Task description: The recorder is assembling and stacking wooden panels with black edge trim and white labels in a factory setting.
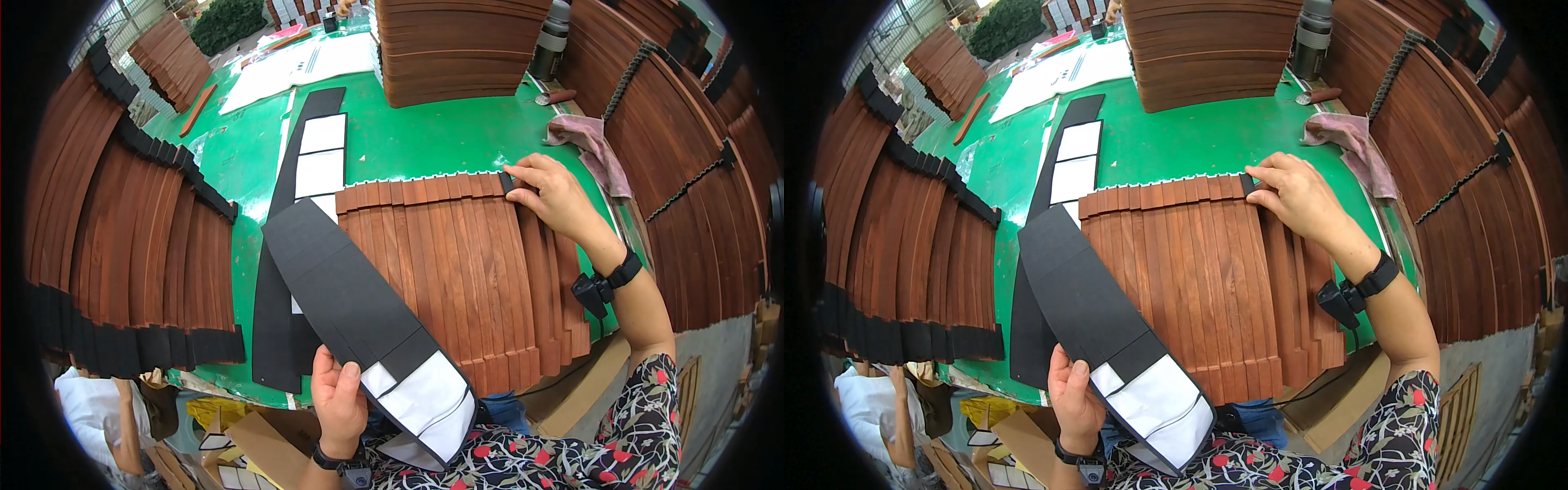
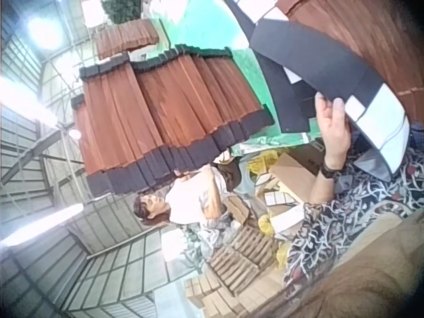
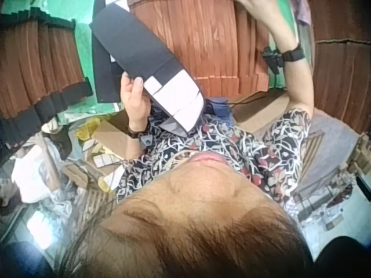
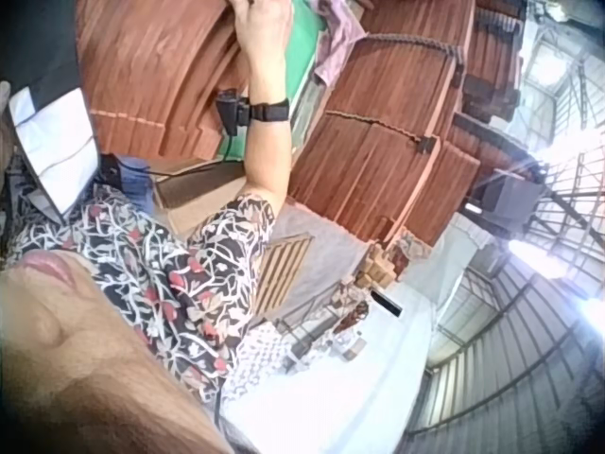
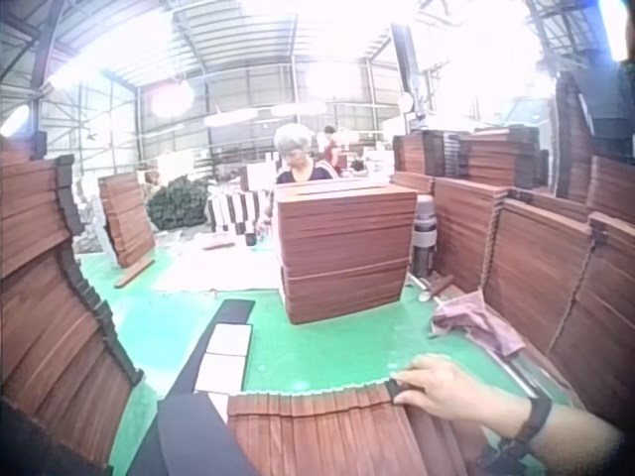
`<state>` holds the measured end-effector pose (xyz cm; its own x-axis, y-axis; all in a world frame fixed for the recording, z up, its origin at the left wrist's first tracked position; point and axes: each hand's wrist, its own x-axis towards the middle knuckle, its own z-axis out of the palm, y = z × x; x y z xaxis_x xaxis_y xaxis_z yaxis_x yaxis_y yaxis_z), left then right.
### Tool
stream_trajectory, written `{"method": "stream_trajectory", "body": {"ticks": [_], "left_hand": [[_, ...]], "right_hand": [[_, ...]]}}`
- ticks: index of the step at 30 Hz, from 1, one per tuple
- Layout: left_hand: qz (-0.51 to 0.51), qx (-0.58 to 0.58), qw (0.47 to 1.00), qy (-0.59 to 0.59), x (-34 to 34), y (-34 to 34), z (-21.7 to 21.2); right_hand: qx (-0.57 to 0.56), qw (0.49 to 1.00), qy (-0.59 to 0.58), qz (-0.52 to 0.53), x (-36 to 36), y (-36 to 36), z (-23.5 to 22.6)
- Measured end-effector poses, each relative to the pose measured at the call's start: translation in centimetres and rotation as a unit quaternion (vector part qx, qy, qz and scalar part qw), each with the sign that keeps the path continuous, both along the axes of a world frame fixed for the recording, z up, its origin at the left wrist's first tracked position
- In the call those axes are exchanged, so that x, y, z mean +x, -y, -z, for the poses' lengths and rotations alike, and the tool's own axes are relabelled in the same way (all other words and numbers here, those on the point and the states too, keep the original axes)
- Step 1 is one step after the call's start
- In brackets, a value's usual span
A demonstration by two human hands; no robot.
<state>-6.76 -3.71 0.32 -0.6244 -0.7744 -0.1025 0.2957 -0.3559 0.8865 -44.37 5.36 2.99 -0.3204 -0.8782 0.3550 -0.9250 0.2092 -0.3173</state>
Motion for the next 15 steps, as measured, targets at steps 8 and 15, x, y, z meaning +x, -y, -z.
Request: {"method": "stream_trajectory", "body": {"ticks": [8,15], "left_hand": [[-0.01,0.012,1.0,0.002,-0.17,-0.13,-0.55],[-0.008,0.0,1.0,-0.001,0.03,-0.18,-0.14]], "right_hand": [[0.01,1.0,0.002,0.009,0.09,0.04,0.02],[0.015,0.999,-0.048,0.017,0.71,0.11,-0.1]]}}
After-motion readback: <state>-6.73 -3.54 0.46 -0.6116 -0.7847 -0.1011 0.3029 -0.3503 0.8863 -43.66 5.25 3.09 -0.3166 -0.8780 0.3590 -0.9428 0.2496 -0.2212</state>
